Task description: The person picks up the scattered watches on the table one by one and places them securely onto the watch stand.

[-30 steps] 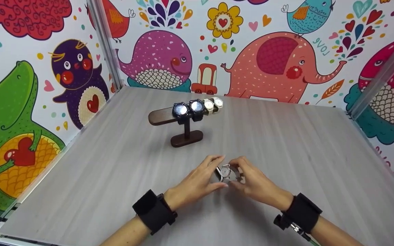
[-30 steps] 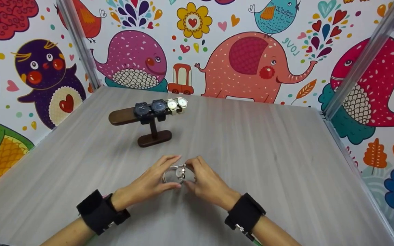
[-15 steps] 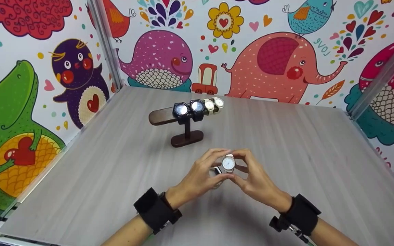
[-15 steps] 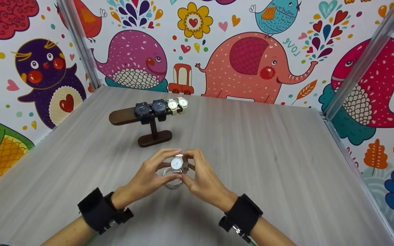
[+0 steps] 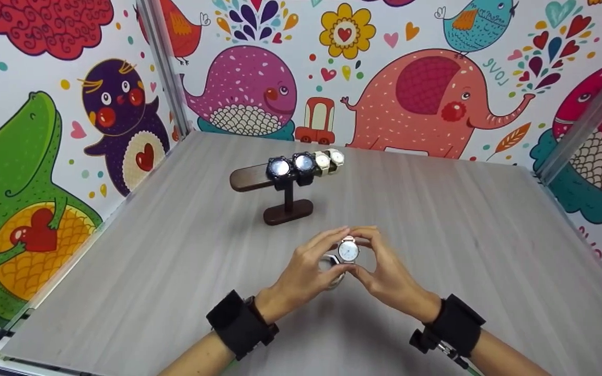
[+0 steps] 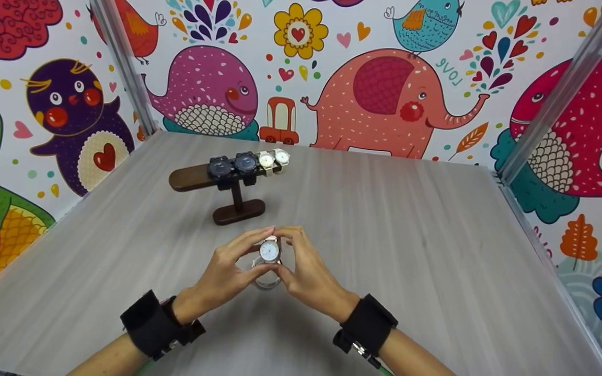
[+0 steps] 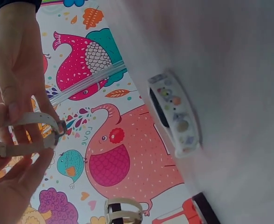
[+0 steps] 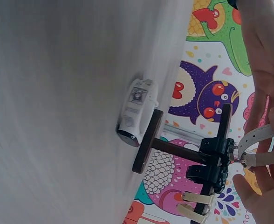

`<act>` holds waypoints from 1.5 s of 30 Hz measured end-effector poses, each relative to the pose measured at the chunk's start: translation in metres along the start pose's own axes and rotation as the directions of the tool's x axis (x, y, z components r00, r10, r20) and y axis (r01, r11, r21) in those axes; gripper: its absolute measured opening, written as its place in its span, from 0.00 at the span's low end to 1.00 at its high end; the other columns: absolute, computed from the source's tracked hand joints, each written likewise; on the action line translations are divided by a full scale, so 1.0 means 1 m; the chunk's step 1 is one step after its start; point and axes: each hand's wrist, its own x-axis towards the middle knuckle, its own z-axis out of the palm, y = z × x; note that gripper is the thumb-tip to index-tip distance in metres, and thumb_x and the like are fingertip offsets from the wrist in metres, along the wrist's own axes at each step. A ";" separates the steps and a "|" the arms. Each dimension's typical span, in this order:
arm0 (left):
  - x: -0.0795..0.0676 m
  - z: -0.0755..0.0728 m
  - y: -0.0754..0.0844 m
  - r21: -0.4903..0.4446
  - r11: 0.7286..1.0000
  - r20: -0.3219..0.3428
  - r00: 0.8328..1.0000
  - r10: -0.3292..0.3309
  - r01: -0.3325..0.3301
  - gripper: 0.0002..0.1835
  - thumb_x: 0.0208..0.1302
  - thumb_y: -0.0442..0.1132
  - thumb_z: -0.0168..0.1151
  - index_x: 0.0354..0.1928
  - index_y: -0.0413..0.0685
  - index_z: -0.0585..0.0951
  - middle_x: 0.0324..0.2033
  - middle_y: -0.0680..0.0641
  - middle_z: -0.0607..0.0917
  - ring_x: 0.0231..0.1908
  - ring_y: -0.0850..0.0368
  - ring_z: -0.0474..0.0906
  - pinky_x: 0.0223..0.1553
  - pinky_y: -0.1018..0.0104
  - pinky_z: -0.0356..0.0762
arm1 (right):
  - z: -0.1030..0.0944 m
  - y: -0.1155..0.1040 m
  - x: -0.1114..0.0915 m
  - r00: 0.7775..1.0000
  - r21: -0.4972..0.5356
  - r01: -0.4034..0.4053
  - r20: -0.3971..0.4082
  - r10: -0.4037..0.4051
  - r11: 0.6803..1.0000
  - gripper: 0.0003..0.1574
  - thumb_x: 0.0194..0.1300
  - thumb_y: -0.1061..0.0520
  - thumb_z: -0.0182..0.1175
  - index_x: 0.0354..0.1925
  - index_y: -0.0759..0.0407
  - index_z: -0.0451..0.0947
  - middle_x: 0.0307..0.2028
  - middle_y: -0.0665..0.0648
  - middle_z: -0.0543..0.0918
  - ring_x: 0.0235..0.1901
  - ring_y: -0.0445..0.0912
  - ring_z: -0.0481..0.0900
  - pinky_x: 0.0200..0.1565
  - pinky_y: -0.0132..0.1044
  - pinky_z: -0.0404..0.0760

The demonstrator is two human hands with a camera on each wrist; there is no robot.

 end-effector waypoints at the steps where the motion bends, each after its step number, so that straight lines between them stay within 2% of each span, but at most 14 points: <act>1: 0.000 0.000 -0.001 0.008 1.000 -0.003 1.000 0.003 -0.003 0.31 0.53 0.40 0.66 0.59 0.37 0.71 0.55 0.42 0.76 0.51 0.56 0.77 0.53 0.72 0.75 | 0.002 0.005 -0.001 1.000 -0.020 0.010 -0.012 -0.010 1.000 0.35 0.42 0.78 0.65 0.50 0.80 0.64 0.47 0.70 0.71 0.50 0.59 0.71 0.58 0.30 0.72; 5: -0.002 -0.001 -0.006 0.031 0.999 -0.023 1.000 0.018 -0.017 0.30 0.53 0.38 0.66 0.58 0.36 0.71 0.54 0.41 0.77 0.48 0.56 0.79 0.51 0.74 0.76 | 0.006 0.027 -0.007 0.999 -0.071 0.036 -0.024 -0.037 0.997 0.40 0.39 0.76 0.68 0.53 0.75 0.65 0.50 0.66 0.72 0.50 0.57 0.71 0.57 0.29 0.71; 9: -0.005 -0.010 -0.016 0.062 0.998 -0.045 0.998 0.032 -0.030 0.30 0.51 0.37 0.67 0.56 0.34 0.72 0.52 0.40 0.78 0.44 0.55 0.81 0.49 0.72 0.78 | 0.005 0.048 -0.001 1.000 -0.115 0.022 0.005 -0.022 0.993 0.41 0.43 0.72 0.69 0.57 0.70 0.64 0.52 0.63 0.72 0.53 0.53 0.70 0.55 0.33 0.72; 13: -0.017 -0.023 -0.034 0.093 0.996 -0.071 0.997 -0.012 0.019 0.31 0.46 0.34 0.69 0.55 0.34 0.73 0.50 0.39 0.79 0.41 0.55 0.81 0.48 0.69 0.79 | 0.001 0.065 0.014 0.998 -0.183 -0.008 0.057 0.018 0.983 0.41 0.47 0.69 0.67 0.59 0.66 0.63 0.53 0.61 0.70 0.55 0.51 0.70 0.55 0.41 0.74; 16: -0.025 -0.038 -0.045 0.108 0.990 -0.086 0.993 -0.081 0.090 0.32 0.45 0.33 0.70 0.56 0.36 0.73 0.50 0.39 0.79 0.42 0.54 0.81 0.49 0.66 0.79 | -0.002 0.076 0.027 0.994 -0.235 -0.040 0.093 0.063 0.971 0.40 0.50 0.67 0.67 0.60 0.65 0.63 0.53 0.60 0.69 0.55 0.50 0.69 0.56 0.44 0.74; 20: -0.028 -0.065 -0.052 0.153 0.973 -0.090 0.983 -0.160 0.172 0.31 0.47 0.33 0.69 0.56 0.36 0.73 0.51 0.39 0.79 0.46 0.51 0.79 0.52 0.62 0.77 | -0.005 0.087 0.046 0.982 -0.283 -0.090 0.134 0.132 0.955 0.38 0.53 0.64 0.65 0.61 0.65 0.62 0.54 0.61 0.67 0.56 0.50 0.69 0.58 0.43 0.73; 24: -0.024 -0.090 -0.057 0.206 0.958 -0.123 0.976 -0.178 0.200 0.30 0.47 0.33 0.69 0.55 0.36 0.73 0.50 0.38 0.80 0.49 0.48 0.79 0.53 0.63 0.76 | -0.009 0.095 0.067 0.975 -0.344 -0.102 0.153 0.163 0.933 0.38 0.54 0.62 0.64 0.62 0.64 0.62 0.54 0.61 0.66 0.55 0.52 0.69 0.59 0.45 0.72; 28: -0.015 -0.111 -0.061 0.246 0.944 -0.176 0.968 -0.178 0.219 0.30 0.46 0.34 0.70 0.55 0.35 0.73 0.48 0.36 0.80 0.46 0.46 0.79 0.50 0.61 0.78 | -0.015 0.104 0.086 0.971 -0.404 -0.107 0.155 0.184 0.908 0.39 0.54 0.63 0.65 0.62 0.65 0.62 0.55 0.63 0.66 0.55 0.55 0.69 0.58 0.49 0.71; 34: -0.003 -0.135 -0.069 0.303 0.914 -0.251 0.948 -0.195 0.269 0.30 0.45 0.33 0.70 0.54 0.34 0.75 0.46 0.36 0.81 0.40 0.43 0.80 0.44 0.54 0.80 | -0.024 0.116 0.114 0.954 -0.489 -0.122 0.182 0.238 0.863 0.40 0.54 0.63 0.65 0.62 0.63 0.61 0.58 0.63 0.65 0.57 0.55 0.67 0.60 0.50 0.70; 37: 0.000 -0.143 -0.075 0.323 0.896 -0.274 0.936 -0.220 0.305 0.29 0.45 0.32 0.70 0.53 0.34 0.75 0.44 0.36 0.82 0.40 0.42 0.79 0.42 0.53 0.79 | -0.026 0.121 0.126 0.943 -0.503 -0.125 0.209 0.261 0.855 0.41 0.53 0.63 0.66 0.63 0.61 0.61 0.58 0.62 0.64 0.57 0.53 0.66 0.59 0.48 0.71; 42: 0.005 -0.154 -0.085 0.287 0.868 -0.306 0.897 -0.318 0.405 0.30 0.46 0.31 0.70 0.54 0.35 0.74 0.44 0.36 0.81 0.43 0.42 0.79 0.45 0.53 0.79 | -0.024 0.128 0.140 0.912 -0.522 -0.152 0.253 0.323 0.840 0.43 0.52 0.64 0.66 0.64 0.58 0.60 0.61 0.60 0.64 0.59 0.52 0.65 0.61 0.48 0.70; 45: 0.007 -0.158 -0.092 0.236 0.858 -0.288 0.876 -0.387 0.457 0.30 0.47 0.31 0.69 0.56 0.35 0.73 0.48 0.35 0.80 0.47 0.42 0.78 0.48 0.54 0.79 | -0.022 0.131 0.146 0.897 -0.535 -0.171 0.264 0.356 0.827 0.43 0.52 0.64 0.66 0.64 0.57 0.61 0.62 0.59 0.64 0.60 0.52 0.64 0.62 0.48 0.69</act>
